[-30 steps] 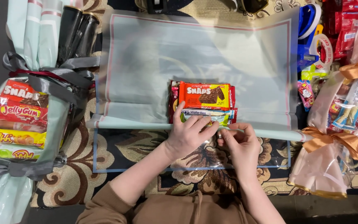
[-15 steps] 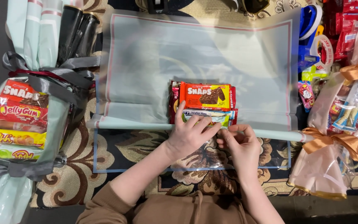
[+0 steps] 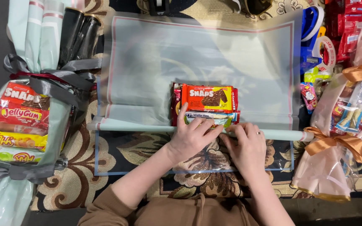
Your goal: Wrapping snack packages in a decorative sheet and securing them with tape to finish a snack bouquet.
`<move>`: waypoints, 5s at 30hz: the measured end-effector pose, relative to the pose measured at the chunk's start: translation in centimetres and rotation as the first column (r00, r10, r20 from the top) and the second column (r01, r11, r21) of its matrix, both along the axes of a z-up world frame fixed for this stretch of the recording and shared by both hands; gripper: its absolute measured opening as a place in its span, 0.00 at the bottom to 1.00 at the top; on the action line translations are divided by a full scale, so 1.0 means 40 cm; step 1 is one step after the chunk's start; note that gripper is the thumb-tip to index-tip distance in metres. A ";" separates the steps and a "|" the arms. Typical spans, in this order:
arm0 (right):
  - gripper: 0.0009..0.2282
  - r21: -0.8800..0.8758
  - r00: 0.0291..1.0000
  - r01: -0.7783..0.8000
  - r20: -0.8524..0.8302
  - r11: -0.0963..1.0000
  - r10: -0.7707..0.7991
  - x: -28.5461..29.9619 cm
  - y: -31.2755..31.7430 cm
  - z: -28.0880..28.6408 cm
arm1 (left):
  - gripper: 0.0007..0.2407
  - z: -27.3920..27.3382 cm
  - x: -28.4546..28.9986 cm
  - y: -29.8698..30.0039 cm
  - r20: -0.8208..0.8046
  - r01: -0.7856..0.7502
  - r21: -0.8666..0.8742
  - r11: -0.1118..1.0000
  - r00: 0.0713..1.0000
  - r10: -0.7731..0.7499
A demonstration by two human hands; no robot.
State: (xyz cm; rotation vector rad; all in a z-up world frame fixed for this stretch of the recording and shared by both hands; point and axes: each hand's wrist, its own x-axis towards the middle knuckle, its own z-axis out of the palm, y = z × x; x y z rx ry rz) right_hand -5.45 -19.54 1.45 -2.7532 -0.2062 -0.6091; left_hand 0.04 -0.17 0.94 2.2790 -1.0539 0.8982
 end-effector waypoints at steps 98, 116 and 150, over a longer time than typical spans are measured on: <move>0.07 0.872 0.798 0.489 -0.461 0.032 0.388 -0.024 0.199 0.055 | 0.08 0.031 0.008 0.227 0.005 -0.025 0.183 0.983 1.000 0.024; 0.20 -0.167 0.977 -0.210 -0.001 0.963 0.213 -0.040 0.151 -0.012 | 0.08 0.037 0.005 0.229 -0.008 -0.034 0.182 0.983 0.999 0.036; 0.11 -0.481 0.904 -0.303 -0.418 0.823 0.088 0.771 -0.077 -0.065 | 0.27 0.006 -0.214 0.056 -0.324 -0.803 -0.560 0.204 -0.015 -0.946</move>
